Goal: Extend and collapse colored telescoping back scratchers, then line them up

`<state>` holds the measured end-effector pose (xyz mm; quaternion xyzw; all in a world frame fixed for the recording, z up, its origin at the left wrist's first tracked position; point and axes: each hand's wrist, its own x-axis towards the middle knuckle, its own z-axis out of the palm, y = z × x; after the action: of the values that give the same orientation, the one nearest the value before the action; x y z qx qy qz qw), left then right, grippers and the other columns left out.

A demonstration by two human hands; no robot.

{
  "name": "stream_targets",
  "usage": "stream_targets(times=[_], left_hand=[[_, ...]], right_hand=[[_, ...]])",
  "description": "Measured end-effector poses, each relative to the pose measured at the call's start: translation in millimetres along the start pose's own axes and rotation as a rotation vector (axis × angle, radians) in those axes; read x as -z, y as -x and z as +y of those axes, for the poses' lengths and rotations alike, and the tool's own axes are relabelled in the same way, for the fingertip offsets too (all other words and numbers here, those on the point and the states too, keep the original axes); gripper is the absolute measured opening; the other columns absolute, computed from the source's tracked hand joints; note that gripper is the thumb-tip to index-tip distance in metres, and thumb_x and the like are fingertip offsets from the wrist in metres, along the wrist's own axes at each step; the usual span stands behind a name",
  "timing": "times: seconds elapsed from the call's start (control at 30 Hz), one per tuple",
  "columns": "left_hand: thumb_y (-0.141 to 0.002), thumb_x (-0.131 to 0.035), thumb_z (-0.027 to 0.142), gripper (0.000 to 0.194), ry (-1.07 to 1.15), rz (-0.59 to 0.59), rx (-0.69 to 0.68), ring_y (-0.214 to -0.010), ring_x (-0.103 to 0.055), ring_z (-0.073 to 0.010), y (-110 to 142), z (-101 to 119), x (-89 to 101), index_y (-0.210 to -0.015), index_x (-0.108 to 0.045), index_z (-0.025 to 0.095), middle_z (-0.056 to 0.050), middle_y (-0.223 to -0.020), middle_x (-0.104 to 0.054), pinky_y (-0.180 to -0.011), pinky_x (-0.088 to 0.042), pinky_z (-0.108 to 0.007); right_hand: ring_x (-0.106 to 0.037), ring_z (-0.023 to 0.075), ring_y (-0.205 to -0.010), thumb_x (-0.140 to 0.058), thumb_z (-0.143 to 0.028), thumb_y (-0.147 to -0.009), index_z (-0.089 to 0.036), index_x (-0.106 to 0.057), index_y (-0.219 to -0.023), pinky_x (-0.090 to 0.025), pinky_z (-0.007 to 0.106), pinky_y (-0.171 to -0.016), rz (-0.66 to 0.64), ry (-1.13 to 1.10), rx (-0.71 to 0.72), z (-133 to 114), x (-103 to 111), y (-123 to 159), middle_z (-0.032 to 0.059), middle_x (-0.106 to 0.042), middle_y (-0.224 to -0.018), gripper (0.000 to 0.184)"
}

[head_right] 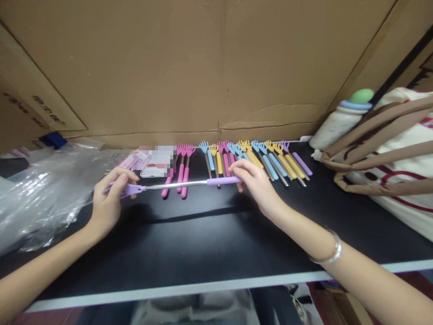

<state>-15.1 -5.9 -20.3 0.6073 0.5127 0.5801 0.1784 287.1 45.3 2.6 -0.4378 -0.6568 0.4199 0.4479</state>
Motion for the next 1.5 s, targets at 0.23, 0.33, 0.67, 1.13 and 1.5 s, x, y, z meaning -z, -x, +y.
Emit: stream_targets(times=[0.23, 0.33, 0.67, 1.13, 1.5], left_hand=[[-0.085, -0.047, 0.035, 0.023, 0.026, -0.004, 0.0, -0.047, -0.048, -0.0073, 2.0, 2.6, -2.5, -0.073, -0.056, 0.018, 0.004, -0.061, -0.05, -0.046, -0.04, -0.02], [-0.085, -0.047, 0.035, 0.023, 0.031, -0.012, 0.001, -0.047, -0.047, -0.007, 1.2, 2.7, -2.7, -0.072, -0.056, 0.019, 0.004, -0.061, -0.05, -0.046, -0.04, -0.019], [-0.085, -0.047, 0.037, 0.024, 0.022, -0.039, 0.035, -0.047, -0.048, -0.0074, 1.6, 2.6, -1.7, -0.072, -0.057, 0.019, 0.004, -0.06, -0.05, -0.047, -0.04, -0.019], [-0.083, -0.048, 0.041, 0.026, 0.037, -0.092, 0.131, -0.045, -0.047, -0.009, 5.1, 1.6, -7.7, -0.073, -0.056, 0.019, 0.005, -0.055, -0.049, -0.047, -0.038, -0.02], [-0.084, -0.048, 0.041, 0.026, 0.073, -0.115, 0.133, -0.044, -0.046, -0.0074, 4.3, -0.3, -9.7, -0.074, -0.056, 0.018, 0.005, -0.054, -0.048, -0.045, -0.038, -0.018]], right_hand=[[-0.045, 0.0068, -0.049, -0.053, -0.032, -0.081, -0.019, -0.057, -0.079, -0.033, 0.023, -0.051, -0.028, 0.005, 0.015, 0.7, -2.6, 2.3, -0.0043, -0.049, -0.064, 0.014], [-0.045, 0.0071, -0.049, -0.053, -0.032, -0.081, -0.019, -0.057, -0.079, -0.034, 0.023, -0.051, -0.034, 0.018, 0.02, 2.3, -2.4, 2.0, -0.0044, -0.049, -0.063, 0.014], [-0.046, 0.008, -0.05, -0.053, -0.034, -0.081, -0.019, -0.056, -0.082, -0.035, 0.024, -0.053, -0.076, 0.069, 0.021, 2.8, -0.2, 1.9, -0.0043, -0.048, -0.063, 0.015], [-0.043, 0.0071, -0.049, -0.055, -0.033, -0.08, -0.019, -0.055, -0.082, -0.034, 0.022, -0.049, -0.116, 0.023, -0.006, 4.9, -1.9, 1.8, -0.0056, -0.044, -0.06, 0.015], [-0.043, 0.0069, -0.045, -0.054, -0.03, -0.081, -0.018, -0.055, -0.083, -0.035, 0.022, -0.047, -0.149, -0.024, -0.015, 14.9, -4.3, 1.0, -0.0064, -0.045, -0.055, 0.012]])
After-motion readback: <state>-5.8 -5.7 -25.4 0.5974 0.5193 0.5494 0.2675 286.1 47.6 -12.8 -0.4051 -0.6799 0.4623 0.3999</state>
